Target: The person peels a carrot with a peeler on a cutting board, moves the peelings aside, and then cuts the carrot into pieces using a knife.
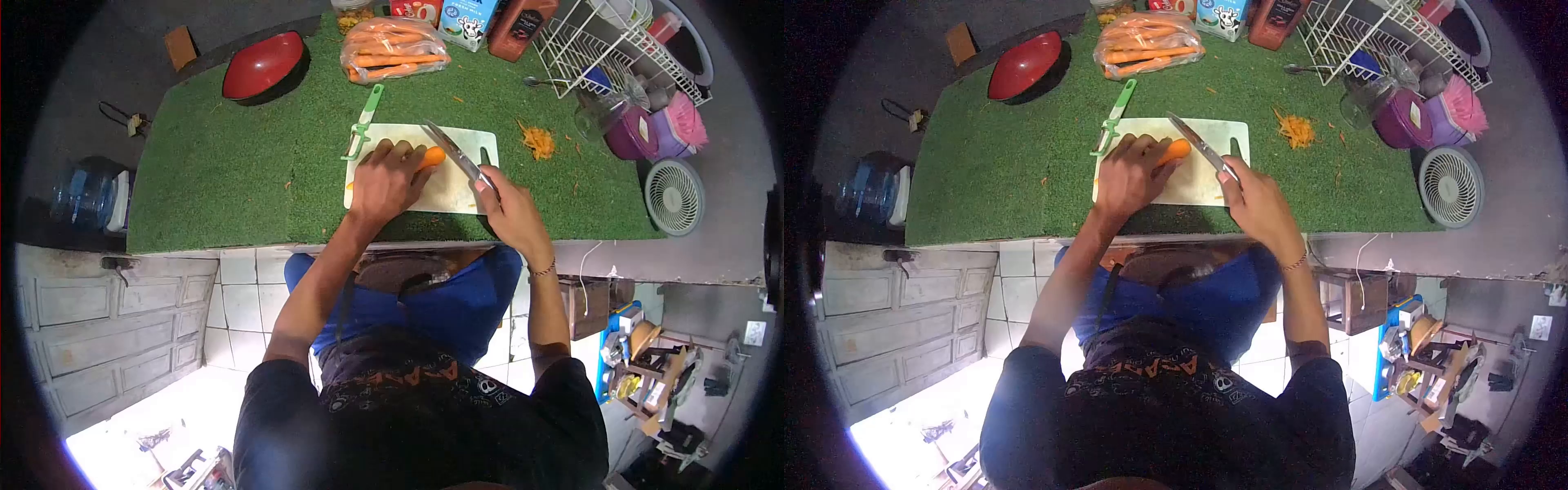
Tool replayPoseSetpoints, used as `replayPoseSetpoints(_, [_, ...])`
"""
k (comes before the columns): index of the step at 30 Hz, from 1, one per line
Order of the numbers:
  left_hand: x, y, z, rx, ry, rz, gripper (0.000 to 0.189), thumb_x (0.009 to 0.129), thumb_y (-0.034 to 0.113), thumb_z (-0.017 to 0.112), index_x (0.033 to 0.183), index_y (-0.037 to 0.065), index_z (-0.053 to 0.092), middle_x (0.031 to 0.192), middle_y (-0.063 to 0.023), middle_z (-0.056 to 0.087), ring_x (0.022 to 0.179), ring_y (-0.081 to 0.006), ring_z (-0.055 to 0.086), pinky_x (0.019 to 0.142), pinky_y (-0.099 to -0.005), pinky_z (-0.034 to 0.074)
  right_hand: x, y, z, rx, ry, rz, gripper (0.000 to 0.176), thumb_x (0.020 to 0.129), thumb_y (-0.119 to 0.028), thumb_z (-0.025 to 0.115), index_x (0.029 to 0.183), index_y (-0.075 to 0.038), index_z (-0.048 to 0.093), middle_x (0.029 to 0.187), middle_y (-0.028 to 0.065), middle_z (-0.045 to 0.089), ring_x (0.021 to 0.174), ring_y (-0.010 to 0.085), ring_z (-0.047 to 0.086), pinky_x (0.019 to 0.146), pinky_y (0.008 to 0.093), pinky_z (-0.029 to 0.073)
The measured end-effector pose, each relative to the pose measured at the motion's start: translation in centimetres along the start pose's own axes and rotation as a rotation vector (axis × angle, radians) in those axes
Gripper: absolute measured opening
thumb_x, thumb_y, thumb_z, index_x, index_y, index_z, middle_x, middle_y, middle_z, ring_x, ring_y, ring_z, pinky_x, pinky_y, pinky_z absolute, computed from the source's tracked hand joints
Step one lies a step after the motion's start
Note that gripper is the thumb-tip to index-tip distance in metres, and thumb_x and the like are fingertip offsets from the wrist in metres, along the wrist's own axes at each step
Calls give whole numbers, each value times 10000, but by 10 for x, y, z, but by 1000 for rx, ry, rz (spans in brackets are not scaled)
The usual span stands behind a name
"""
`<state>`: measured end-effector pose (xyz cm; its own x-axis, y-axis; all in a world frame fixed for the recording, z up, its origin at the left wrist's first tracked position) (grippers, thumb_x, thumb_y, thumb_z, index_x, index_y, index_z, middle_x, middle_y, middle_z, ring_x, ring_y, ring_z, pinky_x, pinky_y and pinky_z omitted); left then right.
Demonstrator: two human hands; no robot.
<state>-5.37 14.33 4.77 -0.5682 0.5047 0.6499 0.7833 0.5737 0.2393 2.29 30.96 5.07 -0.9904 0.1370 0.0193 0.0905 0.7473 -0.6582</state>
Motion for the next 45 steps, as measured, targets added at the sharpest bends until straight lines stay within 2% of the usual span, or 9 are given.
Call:
replayPoseSetpoints(4, [0, -1, 3, 6, -24, -8, 309, 862, 337, 782, 1087, 129, 746, 881, -39, 650, 795, -231, 669, 656, -359, 579, 0, -6, 3, -31, 33, -42, 301, 1045, -252, 536, 1241, -35, 608, 794, 246, 667, 755, 469, 656, 695, 534, 493])
replayPoseSetpoints(16, [-1, -2, 3, -17, -42, -31, 285, 856, 320, 769, 1062, 126, 734, 882, -41, 625, 806, -236, 670, 638, -361, 590, 0, -5, 12, -67, 85, -39, 300, 1048, -256, 519, 1229, -39, 619, 839, 258, 683, 800, 474, 672, 719, 543, 514])
replayPoseSetpoints(21, [1, -2, 3, -15, -67, -37, 312, 843, 306, 798, 1091, 119, 768, 863, -35, 633, 773, -223, 662, 661, -365, 569, 0, -8, 12, -87, 65, -33, 295, 1053, -259, 505, 1225, -44, 610, 798, 255, 672, 773, 480, 665, 701, 553, 509])
replayPoseSetpoints(28, [3, 0, 2, -66, -64, -25, 262, 828, 275, 780, 1009, 90, 744, 895, -49, 642, 812, -252, 665, 664, -379, 591, -1, -21, 14, -163, 44, -23, 236, 1059, -235, 486, 1182, -57, 583, 697, 261, 630, 700, 483, 651, 674, 583, 500])
replayPoseSetpoints(36, [5, 0, 3, -72, -55, -18, 226, 834, 262, 774, 967, 83, 741, 878, -49, 647, 799, -254, 664, 668, -381, 587, 1, -34, 22, -258, 40, -78, 194, 1043, -175, 500, 1170, -32, 535, 718, 241, 653, 682, 467, 659, 630, 578, 509])
replayPoseSetpoints(39, [3, -2, 8, -53, -100, -8, 320, 861, 308, 776, 1079, 75, 753, 893, -56, 662, 807, -253, 676, 672, -386, 580, 3, -36, 25, -287, 41, -102, 188, 1033, -160, 505, 1160, -26, 539, 746, 245, 668, 688, 465, 668, 636, 572, 518])
replayPoseSetpoints(45, [4, -3, 8, -42, -82, -18, 321, 862, 355, 782, 1045, 91, 767, 867, -39, 655, 760, -243, 677, 659, -377, 578, 13, -39, 32, -351, 9, -81, 216, 1008, -145, 526, 1139, 21, 566, 756, 254, 676, 686, 458, 675, 654, 548, 547])
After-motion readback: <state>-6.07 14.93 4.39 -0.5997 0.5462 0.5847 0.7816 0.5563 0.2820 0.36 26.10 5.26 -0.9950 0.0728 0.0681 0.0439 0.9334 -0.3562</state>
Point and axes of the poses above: each hand's wrist, its own x-axis towards the middle knuckle, its own z-axis out of the palm, y = z × x, the point moved 10 cm from there along x, towards the middle knuckle
